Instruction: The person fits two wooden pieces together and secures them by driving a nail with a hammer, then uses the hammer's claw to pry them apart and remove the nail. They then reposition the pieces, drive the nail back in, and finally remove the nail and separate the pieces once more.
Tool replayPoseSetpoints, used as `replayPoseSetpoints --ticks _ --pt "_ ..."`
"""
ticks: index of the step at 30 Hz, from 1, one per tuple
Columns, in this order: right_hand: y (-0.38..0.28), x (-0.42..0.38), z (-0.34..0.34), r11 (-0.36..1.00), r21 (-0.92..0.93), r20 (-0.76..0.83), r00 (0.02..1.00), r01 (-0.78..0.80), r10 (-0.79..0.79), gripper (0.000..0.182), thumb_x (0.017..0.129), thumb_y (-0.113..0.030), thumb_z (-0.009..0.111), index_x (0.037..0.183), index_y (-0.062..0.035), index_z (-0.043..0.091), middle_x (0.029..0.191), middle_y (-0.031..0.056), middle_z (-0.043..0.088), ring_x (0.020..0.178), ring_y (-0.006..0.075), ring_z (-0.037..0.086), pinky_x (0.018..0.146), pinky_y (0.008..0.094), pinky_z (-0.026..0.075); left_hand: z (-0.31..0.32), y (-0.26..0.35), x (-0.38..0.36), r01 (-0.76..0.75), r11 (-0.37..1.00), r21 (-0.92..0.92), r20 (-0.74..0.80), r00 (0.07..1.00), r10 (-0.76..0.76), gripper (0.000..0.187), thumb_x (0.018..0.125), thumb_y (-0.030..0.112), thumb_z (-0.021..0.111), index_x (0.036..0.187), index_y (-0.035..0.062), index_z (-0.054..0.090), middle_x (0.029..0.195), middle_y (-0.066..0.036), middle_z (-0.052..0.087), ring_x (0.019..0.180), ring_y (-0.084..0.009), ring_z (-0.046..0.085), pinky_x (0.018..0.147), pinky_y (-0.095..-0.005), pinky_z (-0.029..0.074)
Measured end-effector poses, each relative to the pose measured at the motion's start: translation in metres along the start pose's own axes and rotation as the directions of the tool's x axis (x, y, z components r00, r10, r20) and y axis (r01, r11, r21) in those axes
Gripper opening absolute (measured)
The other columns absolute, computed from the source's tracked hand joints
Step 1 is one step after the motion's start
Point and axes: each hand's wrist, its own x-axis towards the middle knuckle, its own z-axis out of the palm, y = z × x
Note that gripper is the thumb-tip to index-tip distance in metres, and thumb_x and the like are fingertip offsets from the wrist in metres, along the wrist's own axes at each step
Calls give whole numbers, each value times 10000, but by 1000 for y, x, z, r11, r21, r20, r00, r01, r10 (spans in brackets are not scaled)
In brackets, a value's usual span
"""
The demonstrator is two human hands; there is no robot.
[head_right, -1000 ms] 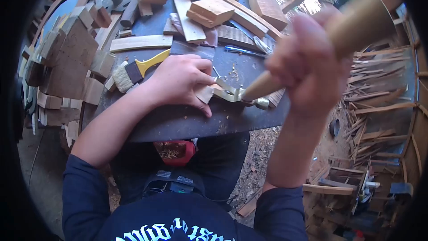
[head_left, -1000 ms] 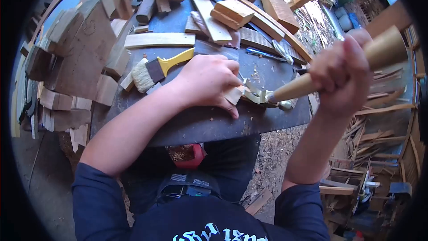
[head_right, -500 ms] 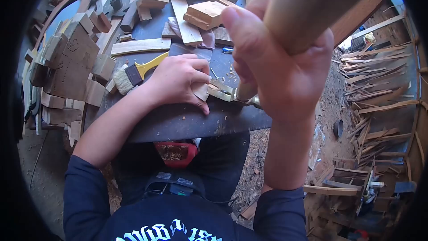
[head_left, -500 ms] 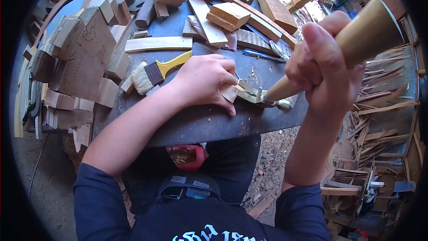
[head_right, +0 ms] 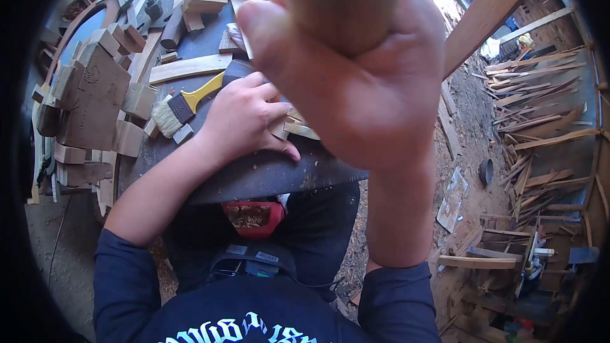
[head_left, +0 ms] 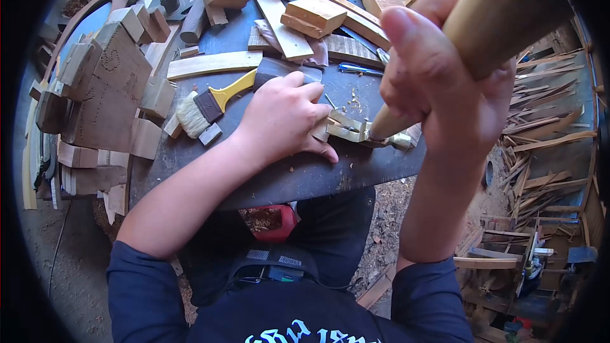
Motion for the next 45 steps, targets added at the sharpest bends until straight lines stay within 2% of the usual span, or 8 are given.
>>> replayPoseSetpoints --ticks 6,14,17,20,22,27,38,45 --pt "22 -2 -97 859 510 43 999 -50 33 179 1064 -123 458 888 -142 429 530 -65 279 386 58 285 362 253 329 0 -6 -1 -7 997 -77 3 1000 8 681 610 769 730 839 128 769 839 -29 601 862 -222 612 772 -352 524" --pt "-8 -2 11 992 -124 -7 1000 -8 7 175 948 -147 705 874 -15 618 541 9 485 383 61 403 363 249 282 1 -4 3 -40 999 10 -88 995 41 727 571 758 763 857 100 649 845 -32 595 874 -218 624 779 -343 531" --pt "20 -5 -10 974 93 28 977 206 -209 180 991 -150 633 845 -70 564 526 -34 415 383 64 377 381 252 328 3 -4 5 -6 1000 -14 -38 999 6 760 564 770 756 860 88 595 855 -40 605 872 -221 631 784 -340 533" --pt "23 -10 -111 846 527 -80 986 -85 148 217 1033 -132 544 817 -142 525 513 -61 353 406 54 367 425 254 408 5 -3 5 11 999 -34 -68 998 -13 743 551 754 792 806 97 558 820 -50 590 830 -239 621 770 -352 527" --pt "18 -19 -112 893 449 -222 970 12 98 220 1059 -143 440 842 -181 443 517 -77 231 394 62 274 412 260 397 6 -3 5 -9 1000 -19 -108 994 7 743 549 750 798 806 94 561 819 -50 588 830 -240 621 767 -350 528" --pt "9 -11 -78 930 367 -6 999 38 -38 150 1040 -139 506 899 -92 486 522 -40 294 370 78 284 378 284 369 5 -1 5 6 999 -49 -45 999 -8 756 547 767 794 801 95 557 825 -48 584 826 -240 616 751 -348 521" --pt "3 -18 -92 925 381 14 1000 -3 -3 197 1076 -158 430 884 -119 439 529 -20 309 389 101 307 427 290 401 4 -6 6 -33 999 -20 -73 997 32 741 551 748 808 803 98 556 819 -47 572 821 -237 607 744 -346 519" --pt "-14 -9 -62 996 11 61 995 -85 84 219 1049 -123 455 836 -108 408 506 -41 309 354 79 290 378 262 350 0 -3 5 8 1000 -20 -6 1000 -8 767 594 770 744 852 66 583 857 -60 608 880 -237 631 804 -344 534"
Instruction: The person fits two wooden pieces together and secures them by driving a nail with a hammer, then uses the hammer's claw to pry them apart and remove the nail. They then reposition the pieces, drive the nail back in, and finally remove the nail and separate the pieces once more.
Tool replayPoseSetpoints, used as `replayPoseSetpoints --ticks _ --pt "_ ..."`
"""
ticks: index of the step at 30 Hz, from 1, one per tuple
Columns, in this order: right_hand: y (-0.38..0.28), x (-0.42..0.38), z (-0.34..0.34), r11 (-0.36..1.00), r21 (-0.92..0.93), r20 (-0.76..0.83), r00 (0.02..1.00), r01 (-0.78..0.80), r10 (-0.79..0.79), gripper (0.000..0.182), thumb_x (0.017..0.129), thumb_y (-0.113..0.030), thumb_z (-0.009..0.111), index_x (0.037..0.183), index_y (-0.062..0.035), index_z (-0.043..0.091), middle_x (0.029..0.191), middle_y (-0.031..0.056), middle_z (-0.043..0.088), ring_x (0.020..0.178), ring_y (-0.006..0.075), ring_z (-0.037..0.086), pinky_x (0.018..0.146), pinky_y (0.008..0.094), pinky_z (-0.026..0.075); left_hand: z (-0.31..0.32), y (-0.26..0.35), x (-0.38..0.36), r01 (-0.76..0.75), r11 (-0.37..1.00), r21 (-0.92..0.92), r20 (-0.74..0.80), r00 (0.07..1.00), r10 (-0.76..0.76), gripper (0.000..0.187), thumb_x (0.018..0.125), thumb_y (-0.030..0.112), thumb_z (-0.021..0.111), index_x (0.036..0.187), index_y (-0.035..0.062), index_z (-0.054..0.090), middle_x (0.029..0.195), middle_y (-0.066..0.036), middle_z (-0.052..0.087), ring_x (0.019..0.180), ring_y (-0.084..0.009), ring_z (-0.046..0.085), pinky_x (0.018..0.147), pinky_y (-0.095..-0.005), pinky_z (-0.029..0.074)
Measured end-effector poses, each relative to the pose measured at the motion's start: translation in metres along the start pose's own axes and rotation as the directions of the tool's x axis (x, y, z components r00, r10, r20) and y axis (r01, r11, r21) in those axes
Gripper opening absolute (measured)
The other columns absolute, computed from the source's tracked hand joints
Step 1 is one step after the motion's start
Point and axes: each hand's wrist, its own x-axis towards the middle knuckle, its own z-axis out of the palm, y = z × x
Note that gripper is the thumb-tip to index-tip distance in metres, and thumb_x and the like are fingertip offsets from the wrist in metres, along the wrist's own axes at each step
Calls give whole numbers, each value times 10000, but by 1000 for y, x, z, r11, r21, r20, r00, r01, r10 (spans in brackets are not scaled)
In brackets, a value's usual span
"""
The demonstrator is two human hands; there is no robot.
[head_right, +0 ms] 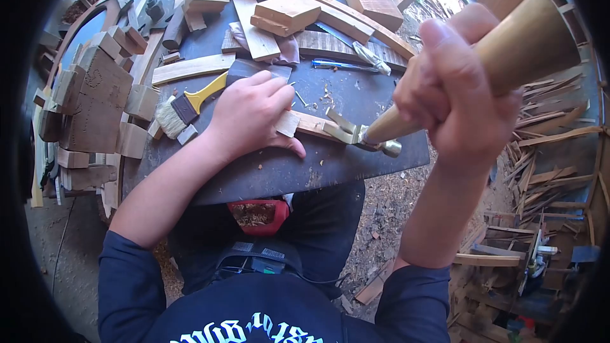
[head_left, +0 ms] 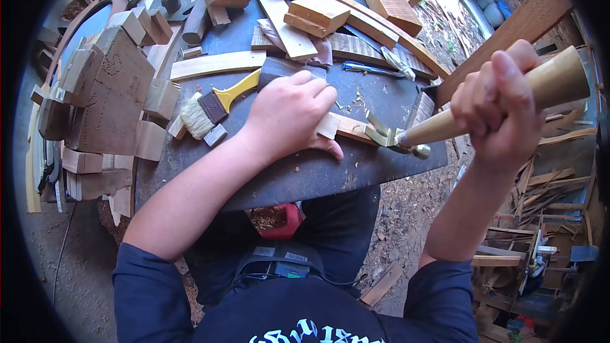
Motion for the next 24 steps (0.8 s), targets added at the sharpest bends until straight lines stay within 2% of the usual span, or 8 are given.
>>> replayPoseSetpoints --ticks 2,4,7,12,16,19,20,24 --pt "0 1 10 1000 0 20 1000 -17 17 245 1040 -120 484 806 -103 412 492 -41 320 338 77 287 357 262 331 5 1 -1 -24 1000 20 -66 997 26 758 574 770 762 821 82 562 835 -51 580 843 -245 613 762 -349 526" --pt "0 2 17 999 43 47 999 -23 21 254 1033 -117 506 794 -96 422 485 -41 324 333 72 286 346 261 323 3 1 -1 -15 1000 15 -42 999 15 760 576 765 762 833 77 568 839 -55 582 857 -243 615 767 -351 529" --pt "-1 10 41 991 -115 -51 996 71 -77 240 1023 -105 532 799 -81 449 499 -40 324 344 64 289 350 255 322 -2 3 0 21 1000 13 30 999 -22 764 591 758 748 870 64 596 870 -63 616 896 -233 633 803 -344 537" --pt "0 15 42 993 -111 -134 991 -43 28 270 985 -124 626 768 -85 470 513 -43 342 356 62 310 353 250 310 -1 1 0 12 1000 18 49 999 -13 772 589 755 741 889 58 602 886 -65 628 918 -228 641 812 -340 542" --pt "6 14 38 991 -122 -136 990 -57 40 266 970 -105 647 763 -84 481 507 -51 343 365 55 317 360 242 308 -2 1 -1 0 999 43 43 999 -2 778 586 757 738 893 56 597 890 -65 624 924 -226 640 813 -338 540" --pt "0 20 53 987 -156 -39 999 -34 28 263 962 -93 660 767 -80 484 512 -50 360 372 48 328 363 241 305 -3 3 1 8 999 36 56 998 -10 785 587 764 732 897 56 595 894 -65 622 929 -225 639 811 -338 536" --pt "-2 21 59 994 -103 -44 999 -35 31 201 949 -80 678 808 -47 539 519 -47 375 384 41 337 366 239 294 -3 3 1 13 999 33 58 998 -15 787 588 767 729 898 56 595 896 -64 622 931 -225 638 810 -338 534" --pt "7 25 61 995 -86 -62 997 -46 41 175 972 -90 631 839 -60 521 521 -53 351 382 47 322 368 243 301 -4 2 0 -14 999 46 53 999 12 795 588 775 722 897 54 593 901 -65 619 938 -224 637 813 -343 532"
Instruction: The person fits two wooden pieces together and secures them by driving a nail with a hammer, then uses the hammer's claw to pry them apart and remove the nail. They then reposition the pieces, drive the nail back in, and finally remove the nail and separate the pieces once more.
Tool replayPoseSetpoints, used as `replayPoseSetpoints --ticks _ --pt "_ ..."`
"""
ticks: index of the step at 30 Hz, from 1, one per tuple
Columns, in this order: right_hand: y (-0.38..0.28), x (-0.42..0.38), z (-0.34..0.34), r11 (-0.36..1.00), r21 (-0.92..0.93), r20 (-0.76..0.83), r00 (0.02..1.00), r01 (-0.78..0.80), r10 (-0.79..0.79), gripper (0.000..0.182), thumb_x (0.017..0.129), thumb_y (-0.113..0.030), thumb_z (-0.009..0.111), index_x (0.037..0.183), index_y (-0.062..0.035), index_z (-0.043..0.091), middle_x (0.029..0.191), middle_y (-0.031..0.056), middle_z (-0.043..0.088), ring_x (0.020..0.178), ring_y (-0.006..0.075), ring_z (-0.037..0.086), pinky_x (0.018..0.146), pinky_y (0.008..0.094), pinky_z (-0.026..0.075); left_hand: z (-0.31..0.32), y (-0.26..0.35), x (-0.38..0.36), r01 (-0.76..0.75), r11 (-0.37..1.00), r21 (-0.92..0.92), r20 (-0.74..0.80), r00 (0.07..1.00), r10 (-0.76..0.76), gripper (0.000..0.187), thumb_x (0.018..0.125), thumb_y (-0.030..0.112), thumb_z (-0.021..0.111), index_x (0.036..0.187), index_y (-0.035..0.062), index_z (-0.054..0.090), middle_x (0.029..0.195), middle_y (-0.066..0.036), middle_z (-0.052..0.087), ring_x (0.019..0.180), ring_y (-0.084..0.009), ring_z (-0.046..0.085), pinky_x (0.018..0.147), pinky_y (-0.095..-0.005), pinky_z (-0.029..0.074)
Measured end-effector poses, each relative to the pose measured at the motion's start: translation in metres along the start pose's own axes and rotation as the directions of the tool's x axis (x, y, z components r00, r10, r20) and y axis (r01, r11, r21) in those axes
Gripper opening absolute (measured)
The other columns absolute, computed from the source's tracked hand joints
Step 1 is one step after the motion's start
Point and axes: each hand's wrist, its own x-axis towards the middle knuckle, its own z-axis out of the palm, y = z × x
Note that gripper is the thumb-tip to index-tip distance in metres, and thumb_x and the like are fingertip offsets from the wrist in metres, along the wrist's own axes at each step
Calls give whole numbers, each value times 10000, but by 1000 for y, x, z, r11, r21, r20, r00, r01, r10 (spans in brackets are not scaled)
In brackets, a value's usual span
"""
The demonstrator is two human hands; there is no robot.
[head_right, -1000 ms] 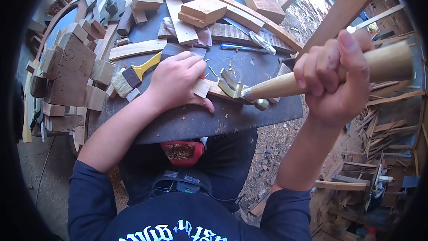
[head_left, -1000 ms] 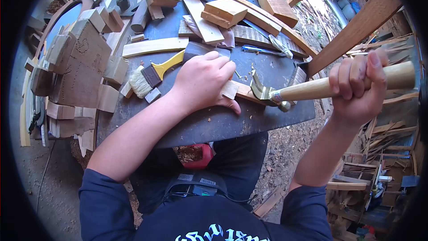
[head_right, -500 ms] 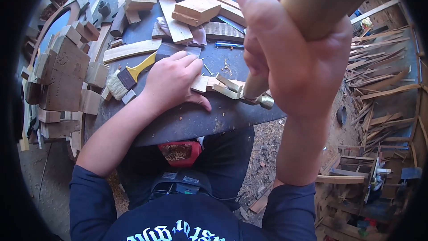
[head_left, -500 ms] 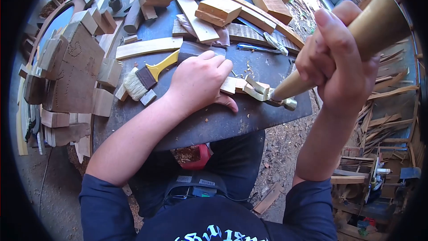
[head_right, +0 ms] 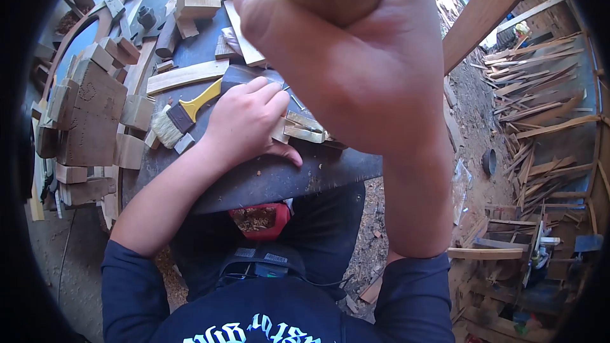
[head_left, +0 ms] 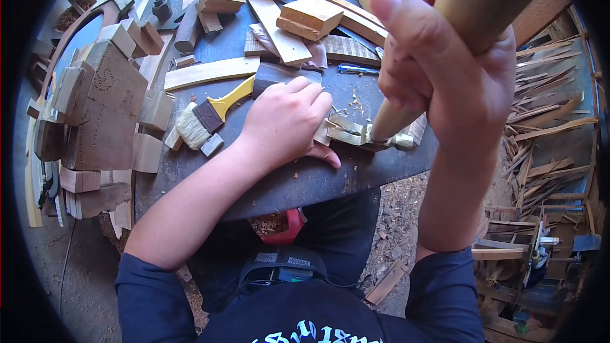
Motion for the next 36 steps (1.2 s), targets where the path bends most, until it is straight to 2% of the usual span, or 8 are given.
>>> replayPoseSetpoints --ticks 11,16,21,24,26,30,32,36 --pt "18 -5 -20 994 101 -12 999 50 -50 118 1036 -118 499 923 -96 473 527 -68 287 377 62 278 375 252 321 4 3 0 23 1000 16 -7 1000 -23 781 591 780 710 886 68 585 898 -59 616 936 -208 636 787 -332 529" --pt "35 -20 -96 818 561 128 963 128 -239 105 1065 -130 440 962 -113 451 530 -75 257 375 70 259 378 256 330 -5 3 11 20 998 64 35 999 -23 756 586 777 734 826 77 576 858 -55 617 911 -219 632 786 -321 532" --pt "7 -8 -8 992 4 -39 991 129 -128 74 996 -85 594 935 -57 562 542 -37 429 410 62 404 386 240 343 4 -3 8 25 999 31 -31 999 -24 765 609 789 729 838 73 589 856 -58 624 918 -221 639 807 -332 539" --pt "16 -10 18 987 143 -139 989 78 -58 113 921 -60 727 958 -15 630 586 -17 530 464 59 500 405 233 355 6 -2 5 9 999 38 -83 997 -6 774 603 797 724 843 73 592 861 -57 626 916 -221 640 810 -330 539" --pt "28 -14 -35 980 190 -136 990 50 -24 71 943 -25 668 991 -16 616 604 -2 541 506 85 539 431 239 419 7 -2 5 34 999 8 -93 995 -33 779 585 796 726 844 73 595 861 -51 625 912 -218 641 806 -329 540" --pt "29 -23 -85 725 688 70 990 42 -124 135 999 29 545 940 -57 459 547 -19 389 424 78 395 389 254 379 7 -13 9 -22 999 -31 -85 996 19 755 537 751 790 819 89 562 846 -48 591 859 -230 619 776 -346 526" --pt "12 -24 -43 901 432 -76 997 35 -2 125 995 -10 578 934 -51 477 552 -37 370 397 70 344 364 256 323 5 -9 8 16 998 -53 10 1000 -15 792 534 778 758 852 66 617 875 -57 643 927 -229 649 834 -333 544" --pt "12 4 -12 993 95 5 997 70 -71 109 945 -82 705 886 -49 620 576 -23 513 435 72 465 410 269 375 6 -8 9 -5 1000 -15 -13 1000 4 794 531 775 766 848 66 605 872 -51 633 922 -224 645 829 -337 541"
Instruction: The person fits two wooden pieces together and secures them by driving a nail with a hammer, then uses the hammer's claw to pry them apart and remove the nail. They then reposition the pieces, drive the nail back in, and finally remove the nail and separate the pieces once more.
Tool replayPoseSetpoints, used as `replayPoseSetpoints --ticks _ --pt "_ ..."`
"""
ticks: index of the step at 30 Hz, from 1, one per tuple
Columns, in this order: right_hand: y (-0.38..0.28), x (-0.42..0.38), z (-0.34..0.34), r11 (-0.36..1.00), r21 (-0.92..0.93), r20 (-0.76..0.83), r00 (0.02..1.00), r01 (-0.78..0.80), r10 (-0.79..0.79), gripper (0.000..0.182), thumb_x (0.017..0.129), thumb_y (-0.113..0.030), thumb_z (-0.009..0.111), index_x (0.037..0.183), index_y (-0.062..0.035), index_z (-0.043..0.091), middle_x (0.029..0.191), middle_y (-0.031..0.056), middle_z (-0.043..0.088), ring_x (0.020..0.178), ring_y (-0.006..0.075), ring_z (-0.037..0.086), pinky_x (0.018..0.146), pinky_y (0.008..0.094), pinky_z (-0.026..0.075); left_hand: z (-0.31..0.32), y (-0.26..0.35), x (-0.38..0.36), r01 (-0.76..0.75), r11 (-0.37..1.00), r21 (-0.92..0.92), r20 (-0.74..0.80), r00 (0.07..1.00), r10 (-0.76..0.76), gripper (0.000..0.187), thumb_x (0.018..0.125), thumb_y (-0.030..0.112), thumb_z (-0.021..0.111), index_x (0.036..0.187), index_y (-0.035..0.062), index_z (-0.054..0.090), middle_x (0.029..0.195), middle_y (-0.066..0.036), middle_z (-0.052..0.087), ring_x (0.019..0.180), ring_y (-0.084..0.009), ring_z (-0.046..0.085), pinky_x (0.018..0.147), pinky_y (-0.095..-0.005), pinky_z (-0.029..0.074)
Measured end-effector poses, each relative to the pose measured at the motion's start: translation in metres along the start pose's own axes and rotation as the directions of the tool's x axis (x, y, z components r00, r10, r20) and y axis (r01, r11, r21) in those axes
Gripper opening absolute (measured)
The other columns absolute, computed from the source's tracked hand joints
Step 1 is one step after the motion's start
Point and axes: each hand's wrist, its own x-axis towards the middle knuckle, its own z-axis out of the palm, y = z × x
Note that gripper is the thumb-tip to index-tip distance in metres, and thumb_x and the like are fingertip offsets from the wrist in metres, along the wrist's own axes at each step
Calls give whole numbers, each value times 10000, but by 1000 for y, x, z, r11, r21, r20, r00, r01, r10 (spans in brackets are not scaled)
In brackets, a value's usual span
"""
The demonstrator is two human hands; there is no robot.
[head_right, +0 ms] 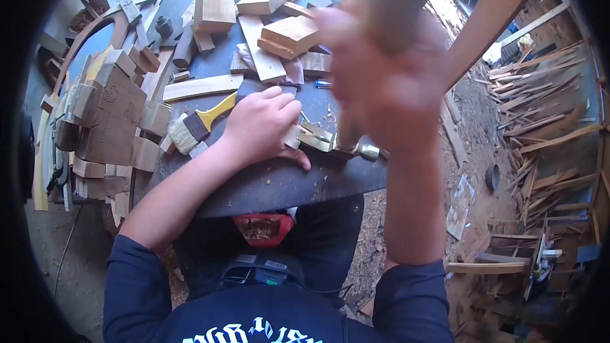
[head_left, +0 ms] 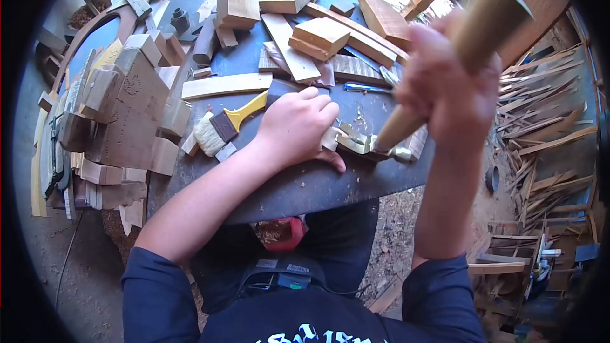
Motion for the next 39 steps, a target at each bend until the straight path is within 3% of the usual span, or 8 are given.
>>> replayPoseSetpoints --ticks 3,6,7,9,13,24,29,39 --pt "9 10 23 920 -241 226 940 308 -256 103 840 -105 711 817 -10 681 716 39 672 638 120 611 570 255 474 2 1 -3 -36 999 28 -99 994 38 791 525 777 763 842 72 599 873 -49 633 919 -222 646 819 -337 542" --pt "5 -29 -60 893 427 -251 930 -145 270 328 1028 -229 525 714 -138 503 538 -42 353 471 90 381 473 259 405 4 -1 -2 12 999 -44 -22 1000 -13 782 531 777 764 834 79 585 859 -51 622 883 -232 635 778 -346 540" --pt "18 -43 -111 890 456 -318 934 -1 164 370 1077 -236 459 718 -177 387 541 -67 215 439 78 265 438 274 357 6 -3 -2 0 998 -56 -71 997 -4 782 530 772 777 827 79 569 854 -50 607 859 -242 625 760 -356 536" --pt "43 -78 -169 841 523 -442 888 139 128 334 1072 -178 422 746 -177 347 531 -66 250 419 68 275 421 279 354 9 -5 -4 -12 997 -80 -111 994 3 786 535 776 766 820 74 558 847 -47 597 853 -236 614 762 -349 535" --pt "2 -55 -85 883 447 -96 989 144 -113 206 1059 -124 401 856 -150 379 520 -51 259 399 81 296 425 280 393 4 -1 -1 -8 999 -41 -77 997 5 776 549 780 762 817 82 556 831 -45 572 849 -233 608 752 -346 528" --pt "-11 -32 -45 992 118 -95 995 44 -32 182 1048 -68 455 867 -80 449 502 -33 305 355 88 308 378 292 373 3 -1 -3 14 999 -49 -18 1000 -15 809 563 802 732 841 62 559 861 -63 589 877 -244 615 796 -348 527" --pt "-13 -15 2 990 -119 86 994 74 -64 148 1033 -76 518 905 -83 443 519 -62 320 354 55 277 343 244 309 5 -1 -3 2 999 -35 -1 1000 -2 798 567 787 739 849 62 561 873 -61 596 896 -238 622 794 -347 527" --pt "-1 -15 1 998 60 -20 1000 -5 6 167 1010 -125 609 888 -69 510 542 -59 354 404 49 315 387 238 305 6 -3 -3 15 999 -35 -47 999 -16 758 565 765 753 853 80 607 872 -47 641 927 -216 652 775 -328 546"
